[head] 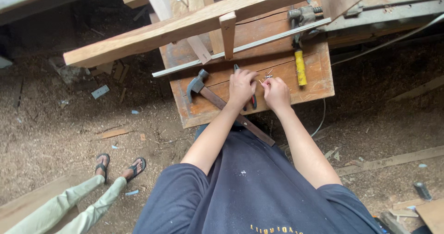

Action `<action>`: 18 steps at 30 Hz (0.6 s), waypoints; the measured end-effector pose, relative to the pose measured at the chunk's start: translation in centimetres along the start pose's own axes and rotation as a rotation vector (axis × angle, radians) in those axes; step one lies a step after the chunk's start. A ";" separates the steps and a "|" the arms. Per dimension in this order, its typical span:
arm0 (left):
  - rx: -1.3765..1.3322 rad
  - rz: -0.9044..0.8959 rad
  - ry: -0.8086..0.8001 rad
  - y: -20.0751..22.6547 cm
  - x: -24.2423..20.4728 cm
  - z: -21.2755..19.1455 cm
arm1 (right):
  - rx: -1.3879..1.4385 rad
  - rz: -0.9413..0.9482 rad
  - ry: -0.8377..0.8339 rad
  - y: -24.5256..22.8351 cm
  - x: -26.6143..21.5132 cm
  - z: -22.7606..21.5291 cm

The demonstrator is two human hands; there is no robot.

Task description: The person assembles a wooden stool by positioning wooden slats and securing them with nails. They use a hammer to drive nails into the joints and occasionally adjust the wood pieces to ensure alignment.

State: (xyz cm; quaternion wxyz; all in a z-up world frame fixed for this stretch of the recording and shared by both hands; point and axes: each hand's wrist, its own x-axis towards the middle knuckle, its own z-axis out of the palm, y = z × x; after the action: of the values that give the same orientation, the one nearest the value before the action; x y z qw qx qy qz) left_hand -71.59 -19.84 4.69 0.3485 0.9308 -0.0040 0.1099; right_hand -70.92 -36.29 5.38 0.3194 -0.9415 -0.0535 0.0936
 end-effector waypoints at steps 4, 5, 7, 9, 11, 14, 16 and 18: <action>-0.025 0.110 -0.041 -0.1 -1.5 -2.2 | 0.042 -0.073 -0.114 -1.6 0.8 -0.5; 0.000 0.089 -0.015 -0.3 -2.0 -2.8 | 0.035 -0.098 -0.138 -2.2 0.6 -0.3; 0.014 0.079 0.023 -1.0 -2.2 -3.9 | 0.021 -0.156 -0.174 -3.8 0.9 0.1; -0.006 0.090 0.038 -1.9 -2.7 -5.3 | 0.063 -0.181 -0.190 -5.6 1.1 0.4; -0.030 0.041 0.018 -2.8 -3.3 -6.7 | 0.109 -0.178 -0.217 -7.3 1.0 0.5; -0.161 -0.051 0.083 -4.4 -3.6 -8.7 | 0.135 -0.169 -0.280 -9.2 0.3 -0.2; -0.277 -0.159 0.161 -5.5 -3.4 -10.2 | 0.084 -0.209 -0.332 -9.9 -0.6 -0.7; -0.397 -0.305 0.241 -6.8 -2.6 -11.7 | -0.039 -0.227 -0.442 -10.4 -2.0 -0.9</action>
State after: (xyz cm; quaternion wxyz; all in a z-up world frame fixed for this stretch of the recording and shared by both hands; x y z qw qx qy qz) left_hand -75.90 -7.32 8.34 0.5345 0.8144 0.1563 0.1632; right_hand -73.16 -28.92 12.71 0.2903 -0.8920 -0.2293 0.2599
